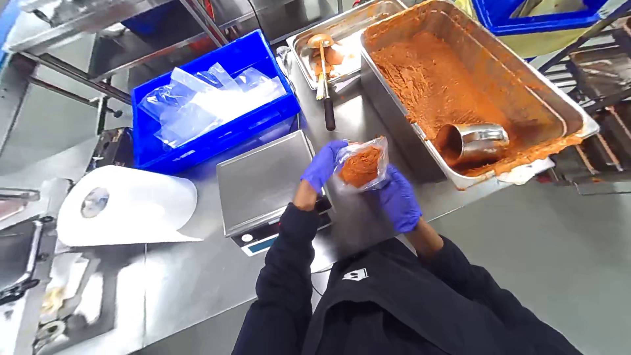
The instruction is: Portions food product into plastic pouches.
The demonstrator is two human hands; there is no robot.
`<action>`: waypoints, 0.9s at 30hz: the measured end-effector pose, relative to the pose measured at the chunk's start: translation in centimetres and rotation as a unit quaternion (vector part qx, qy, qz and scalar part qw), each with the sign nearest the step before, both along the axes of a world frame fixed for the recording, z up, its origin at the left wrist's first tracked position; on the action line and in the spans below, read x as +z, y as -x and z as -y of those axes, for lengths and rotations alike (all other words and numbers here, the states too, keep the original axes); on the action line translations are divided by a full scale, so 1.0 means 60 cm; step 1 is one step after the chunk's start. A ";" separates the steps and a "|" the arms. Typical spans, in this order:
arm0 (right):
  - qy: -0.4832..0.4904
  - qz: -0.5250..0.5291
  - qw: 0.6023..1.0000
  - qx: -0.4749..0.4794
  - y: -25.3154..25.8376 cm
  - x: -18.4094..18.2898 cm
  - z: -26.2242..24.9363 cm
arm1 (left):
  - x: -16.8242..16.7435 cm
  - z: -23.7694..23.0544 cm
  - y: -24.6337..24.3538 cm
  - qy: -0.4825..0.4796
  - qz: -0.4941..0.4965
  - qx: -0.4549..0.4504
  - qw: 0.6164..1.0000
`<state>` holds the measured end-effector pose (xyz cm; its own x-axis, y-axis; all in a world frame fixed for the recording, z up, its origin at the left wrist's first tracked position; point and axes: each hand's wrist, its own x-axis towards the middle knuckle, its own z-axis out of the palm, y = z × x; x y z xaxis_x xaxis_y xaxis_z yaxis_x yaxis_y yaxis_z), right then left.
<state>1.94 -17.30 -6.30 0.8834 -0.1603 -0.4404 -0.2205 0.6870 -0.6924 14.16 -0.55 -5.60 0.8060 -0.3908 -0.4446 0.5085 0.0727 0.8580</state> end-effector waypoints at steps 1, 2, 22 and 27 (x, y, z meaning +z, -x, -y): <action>-0.009 0.028 0.999 -0.027 -0.003 0.019 0.003 | 0.019 -0.003 -0.002 0.023 -0.006 0.018 1.000; -0.021 0.048 0.997 -0.049 -0.002 0.039 0.011 | 0.042 -0.008 -0.001 0.052 -0.021 0.037 0.998; 0.008 0.268 0.901 0.341 -0.076 0.290 -0.129 | 0.281 -0.307 0.203 0.192 0.148 0.217 0.946; -0.024 0.171 0.924 0.342 -0.152 0.190 -0.234 | 0.175 -0.343 0.224 0.075 0.080 0.353 0.929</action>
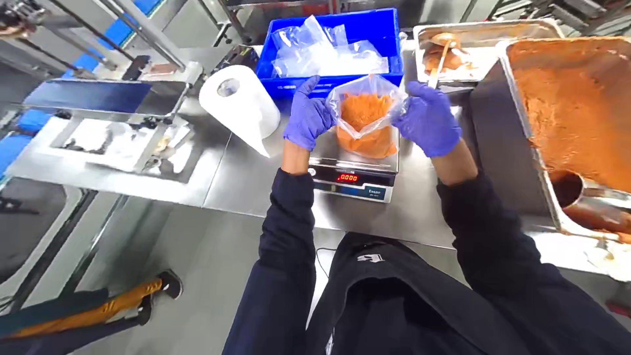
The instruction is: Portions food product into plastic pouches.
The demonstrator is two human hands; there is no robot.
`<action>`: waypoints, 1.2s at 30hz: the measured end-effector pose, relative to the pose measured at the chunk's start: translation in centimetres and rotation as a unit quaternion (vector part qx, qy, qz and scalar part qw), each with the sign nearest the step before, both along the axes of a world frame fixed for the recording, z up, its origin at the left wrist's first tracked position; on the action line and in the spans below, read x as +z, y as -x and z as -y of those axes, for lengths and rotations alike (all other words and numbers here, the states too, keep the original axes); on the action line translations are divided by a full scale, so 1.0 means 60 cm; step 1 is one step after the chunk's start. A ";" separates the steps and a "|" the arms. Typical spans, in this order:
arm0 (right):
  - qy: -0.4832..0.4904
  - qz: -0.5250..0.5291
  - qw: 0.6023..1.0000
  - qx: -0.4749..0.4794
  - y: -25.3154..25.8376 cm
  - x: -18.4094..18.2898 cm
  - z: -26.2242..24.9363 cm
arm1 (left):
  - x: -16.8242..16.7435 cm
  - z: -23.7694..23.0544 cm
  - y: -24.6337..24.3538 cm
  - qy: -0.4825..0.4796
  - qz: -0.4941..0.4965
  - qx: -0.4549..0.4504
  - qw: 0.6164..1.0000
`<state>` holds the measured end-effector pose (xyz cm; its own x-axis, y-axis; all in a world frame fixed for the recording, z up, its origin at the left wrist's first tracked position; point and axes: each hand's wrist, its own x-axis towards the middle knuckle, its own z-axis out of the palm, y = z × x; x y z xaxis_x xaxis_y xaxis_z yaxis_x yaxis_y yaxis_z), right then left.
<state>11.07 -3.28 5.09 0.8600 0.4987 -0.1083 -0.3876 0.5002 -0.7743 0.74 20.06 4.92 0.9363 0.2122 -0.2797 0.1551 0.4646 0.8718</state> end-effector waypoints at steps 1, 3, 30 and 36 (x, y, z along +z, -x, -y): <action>0.015 -0.014 1.000 -0.008 -0.004 -0.014 -0.010 | -0.011 -0.001 -0.002 0.009 -0.007 -0.004 1.000; 0.053 -0.006 0.998 -0.014 -0.006 -0.021 -0.014 | 0.001 0.010 -0.023 -0.005 -0.034 -0.011 0.999; 0.130 -0.057 0.978 -0.150 0.046 -0.209 0.144 | -0.218 0.014 0.211 0.015 -0.107 0.161 0.981; 0.128 -0.029 0.979 -0.157 0.040 -0.207 0.159 | -0.218 0.007 0.204 0.040 -0.070 0.159 0.984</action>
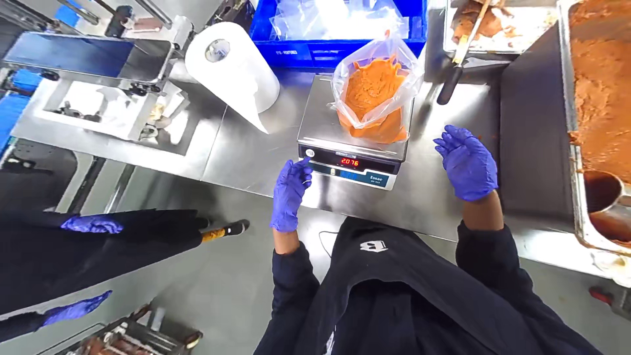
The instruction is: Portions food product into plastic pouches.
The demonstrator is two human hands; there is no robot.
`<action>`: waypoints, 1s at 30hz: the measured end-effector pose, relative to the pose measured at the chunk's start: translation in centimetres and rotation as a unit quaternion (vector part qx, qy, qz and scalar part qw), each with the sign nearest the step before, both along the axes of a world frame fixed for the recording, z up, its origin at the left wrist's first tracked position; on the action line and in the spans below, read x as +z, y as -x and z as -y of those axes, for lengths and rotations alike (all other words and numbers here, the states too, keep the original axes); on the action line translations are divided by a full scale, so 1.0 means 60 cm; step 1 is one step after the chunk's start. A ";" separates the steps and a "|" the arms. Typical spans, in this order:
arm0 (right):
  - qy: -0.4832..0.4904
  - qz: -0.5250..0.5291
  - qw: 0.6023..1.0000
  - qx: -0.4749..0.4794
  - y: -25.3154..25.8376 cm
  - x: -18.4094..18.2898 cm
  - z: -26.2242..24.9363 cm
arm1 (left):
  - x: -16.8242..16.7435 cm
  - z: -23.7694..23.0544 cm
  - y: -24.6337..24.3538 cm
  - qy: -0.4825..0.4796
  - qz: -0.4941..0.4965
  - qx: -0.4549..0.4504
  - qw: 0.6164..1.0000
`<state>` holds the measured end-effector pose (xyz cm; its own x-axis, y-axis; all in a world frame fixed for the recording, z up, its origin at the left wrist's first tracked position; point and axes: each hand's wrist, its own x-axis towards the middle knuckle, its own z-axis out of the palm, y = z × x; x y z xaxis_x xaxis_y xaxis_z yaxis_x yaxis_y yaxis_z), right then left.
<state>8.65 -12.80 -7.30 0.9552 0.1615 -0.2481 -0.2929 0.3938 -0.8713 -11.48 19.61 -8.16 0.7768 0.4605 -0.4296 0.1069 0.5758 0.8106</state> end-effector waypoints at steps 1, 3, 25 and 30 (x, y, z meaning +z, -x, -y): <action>-0.004 0.008 1.000 -0.001 -0.002 0.002 0.003 | 0.008 -0.002 -0.008 -0.003 0.013 -0.005 1.000; -0.003 0.022 1.000 0.003 -0.003 0.006 0.009 | 0.023 -0.001 -0.025 -0.011 0.041 -0.011 0.999; 0.262 -0.153 0.951 -0.061 -0.487 -0.076 -0.107 | -0.034 0.037 0.071 0.001 0.006 0.091 0.996; 0.373 -0.091 0.922 -0.058 -0.480 -0.046 -0.120 | -0.057 0.034 0.099 0.025 -0.033 0.129 0.991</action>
<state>37.44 -5.62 -10.09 0.8870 -0.2184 -0.4069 -0.4545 -0.2567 -0.8530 -17.40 17.59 -11.60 0.6053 0.6171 -0.5028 0.0022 0.6303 0.7763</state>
